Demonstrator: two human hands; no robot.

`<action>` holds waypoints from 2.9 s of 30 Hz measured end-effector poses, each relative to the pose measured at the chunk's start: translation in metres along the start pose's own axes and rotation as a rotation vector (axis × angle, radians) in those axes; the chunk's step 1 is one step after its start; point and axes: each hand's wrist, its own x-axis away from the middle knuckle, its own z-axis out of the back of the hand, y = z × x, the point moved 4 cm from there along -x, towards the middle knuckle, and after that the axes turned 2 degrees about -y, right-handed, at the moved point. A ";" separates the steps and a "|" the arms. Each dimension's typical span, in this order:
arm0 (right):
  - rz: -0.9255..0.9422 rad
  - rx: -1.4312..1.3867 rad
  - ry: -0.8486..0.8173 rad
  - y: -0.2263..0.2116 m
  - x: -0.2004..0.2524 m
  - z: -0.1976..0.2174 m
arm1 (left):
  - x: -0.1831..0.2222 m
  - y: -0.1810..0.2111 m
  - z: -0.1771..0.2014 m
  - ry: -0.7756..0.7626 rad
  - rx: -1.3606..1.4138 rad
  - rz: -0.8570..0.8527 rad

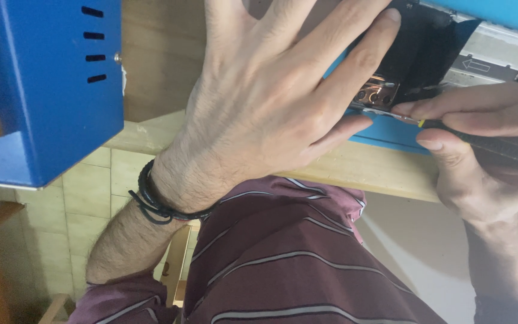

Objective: The person is removing the internal cover of a smartphone by unscrewing several small screws and then prying the cover away from the chassis.

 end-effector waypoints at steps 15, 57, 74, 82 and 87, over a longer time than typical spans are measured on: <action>-0.114 0.153 -0.198 -0.040 -0.033 -0.004 | -0.001 0.000 -0.001 -0.010 0.022 0.005; 0.532 0.261 -0.048 -0.051 -0.009 -0.007 | -0.007 -0.001 0.007 0.077 0.111 -0.060; -0.052 0.006 0.326 0.026 0.061 0.047 | -0.032 0.023 0.012 -0.013 0.237 -0.165; 0.009 -0.006 0.331 0.026 0.065 0.052 | -0.057 0.026 0.007 -0.172 0.192 -0.147; -0.124 0.314 0.211 0.009 0.052 0.078 | -0.071 0.022 0.008 -0.199 0.125 -0.150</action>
